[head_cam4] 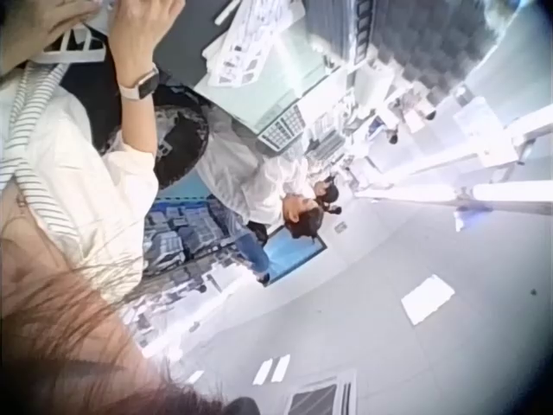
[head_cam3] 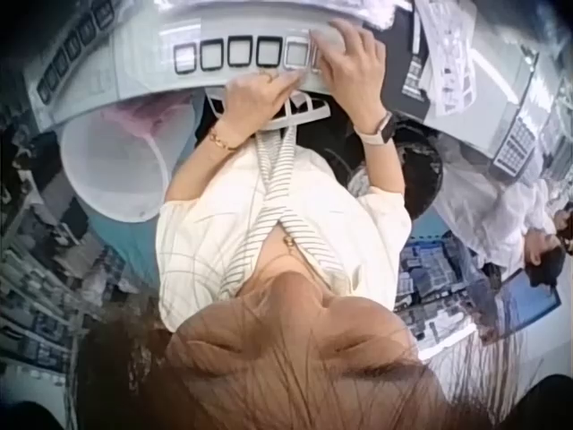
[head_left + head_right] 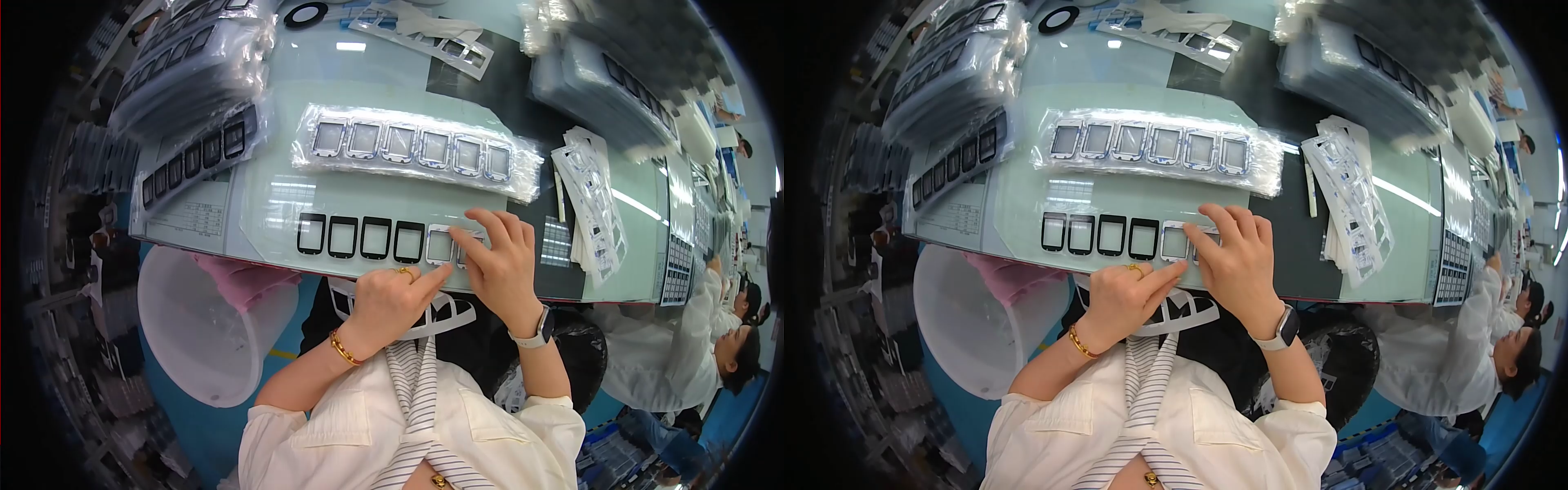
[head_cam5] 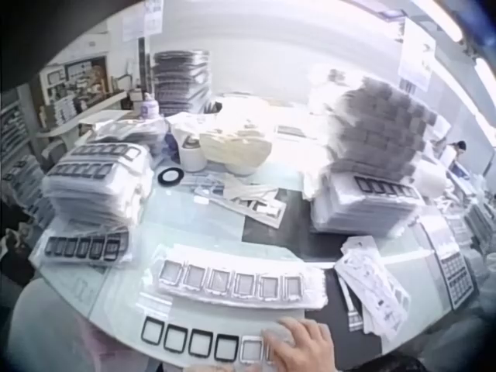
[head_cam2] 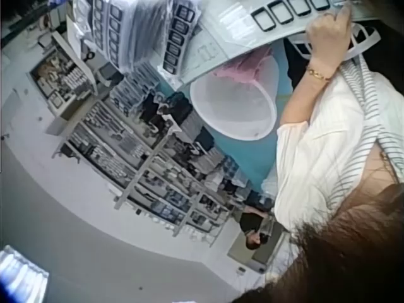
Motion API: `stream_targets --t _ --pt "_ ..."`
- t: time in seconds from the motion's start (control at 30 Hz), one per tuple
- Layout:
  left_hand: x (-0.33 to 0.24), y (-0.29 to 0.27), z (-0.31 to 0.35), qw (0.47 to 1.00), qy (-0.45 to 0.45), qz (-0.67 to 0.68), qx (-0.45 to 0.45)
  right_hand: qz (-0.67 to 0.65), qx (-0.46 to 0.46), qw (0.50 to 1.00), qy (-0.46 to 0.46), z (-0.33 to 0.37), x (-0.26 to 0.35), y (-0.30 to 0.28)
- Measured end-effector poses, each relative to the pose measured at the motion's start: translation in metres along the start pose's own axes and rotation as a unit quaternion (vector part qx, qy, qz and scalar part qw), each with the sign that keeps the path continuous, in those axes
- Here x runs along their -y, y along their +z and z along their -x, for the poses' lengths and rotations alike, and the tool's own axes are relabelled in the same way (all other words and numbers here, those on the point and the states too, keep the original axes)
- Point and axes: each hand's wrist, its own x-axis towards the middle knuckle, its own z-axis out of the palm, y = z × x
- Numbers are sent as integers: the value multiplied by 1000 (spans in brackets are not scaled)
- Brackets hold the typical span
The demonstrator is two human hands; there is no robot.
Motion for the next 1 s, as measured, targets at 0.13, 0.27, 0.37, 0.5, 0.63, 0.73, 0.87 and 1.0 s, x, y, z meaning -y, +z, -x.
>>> stream_targets --t 0.13,0.27,0.37,0.5,0.63,0.73,0.87,1.0 --pt "6 3 3 995 -12 95 -41 -31 -6 999 13 2 5 -10" --pt "3 -12 6 973 -78 204 -71 -282 114 952 31 8 28 -39" --pt "1 -27 6 948 -119 288 -60 -321 210 922 52 24 40 -28" --pt "9 -44 9 939 -135 317 6 -370 175 906 109 27 36 -21" --pt "16 -52 15 945 -131 297 44 -347 222 910 49 24 33 -25" --pt "17 -54 15 944 -135 292 66 -399 125 901 116 17 40 -24" --pt "19 -53 17 951 -121 282 49 -388 123 911 67 13 42 -22" --pt "33 -48 19 967 -135 210 41 -404 111 908 1 1 53 -39"
